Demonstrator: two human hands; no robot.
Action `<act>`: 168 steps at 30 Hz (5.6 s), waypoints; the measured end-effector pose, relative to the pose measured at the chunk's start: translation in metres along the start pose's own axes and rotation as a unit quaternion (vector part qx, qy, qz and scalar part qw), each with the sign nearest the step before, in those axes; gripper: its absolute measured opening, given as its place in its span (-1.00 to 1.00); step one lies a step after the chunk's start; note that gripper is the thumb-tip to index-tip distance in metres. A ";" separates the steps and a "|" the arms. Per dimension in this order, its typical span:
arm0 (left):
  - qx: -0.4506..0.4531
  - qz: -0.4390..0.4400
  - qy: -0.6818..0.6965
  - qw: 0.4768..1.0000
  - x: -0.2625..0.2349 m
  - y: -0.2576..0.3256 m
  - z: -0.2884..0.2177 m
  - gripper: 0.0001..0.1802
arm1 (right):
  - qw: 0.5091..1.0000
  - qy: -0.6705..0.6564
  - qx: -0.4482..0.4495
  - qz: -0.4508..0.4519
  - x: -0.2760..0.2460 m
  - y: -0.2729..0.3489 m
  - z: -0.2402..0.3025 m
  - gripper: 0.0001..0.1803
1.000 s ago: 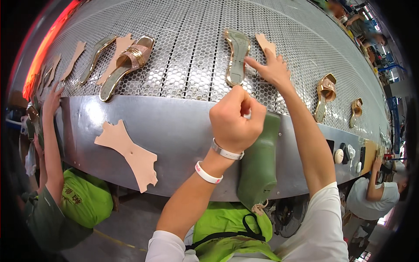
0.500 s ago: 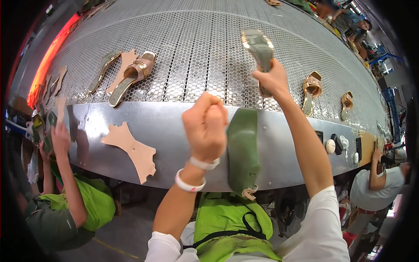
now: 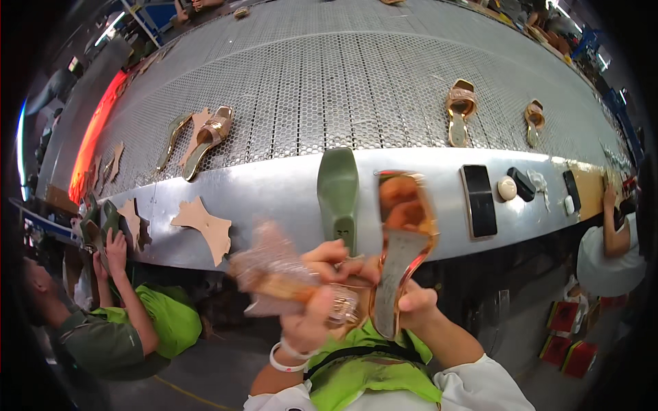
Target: The person assembles sandals by attaching a gold-colored strap to a green shoe last. They repeatedly pick up the strap, align it with the last, and press it into place, then inspect the fit and placement before repeating the process on another unit.
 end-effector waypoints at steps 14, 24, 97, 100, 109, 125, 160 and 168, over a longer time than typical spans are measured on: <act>-0.091 -0.002 -0.505 0.858 -0.010 -0.054 0.031 -0.56 | 0.905 0.288 -0.086 -0.301 -0.080 0.027 0.020 -0.39; -0.145 -0.086 -0.033 0.985 -0.062 0.021 0.051 -0.44 | 0.963 0.025 -0.102 -0.250 -0.060 0.003 0.009 -0.33; -0.072 0.250 -0.459 0.850 -0.136 0.020 -0.027 -0.69 | 0.620 0.749 -0.229 -0.044 0.022 -0.011 -0.052 -0.78; -0.151 0.121 -0.426 0.884 -0.152 0.029 -0.022 -0.78 | 0.710 0.666 -0.200 -0.110 0.012 -0.007 -0.058 -0.78; -0.190 -0.023 -0.380 0.905 -0.171 0.045 0.002 -0.83 | 0.740 0.604 -0.104 -0.277 0.000 0.000 -0.075 -0.84; -0.309 -0.144 -0.179 0.923 -0.190 0.068 0.063 -0.72 | 0.825 0.381 -0.059 -0.414 -0.052 -0.006 -0.128 -0.73; -0.123 0.018 0.231 0.965 -0.220 0.074 0.055 -0.73 | 0.846 0.444 -0.179 -0.237 0.052 -0.035 -0.120 -0.88; -0.188 0.009 0.201 0.961 -0.203 0.080 0.050 -0.80 | 0.964 0.149 0.214 -0.052 0.018 -0.064 -0.149 -0.68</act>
Point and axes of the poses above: each hand's wrist, its own y-axis away from the middle knuckle, its own x-axis out of the palm, z = x × y, the point moved 5 cm from there along -y, towards the middle knuckle, and after that the axes turned 3 degrees about -z, right-handed, at the moved point
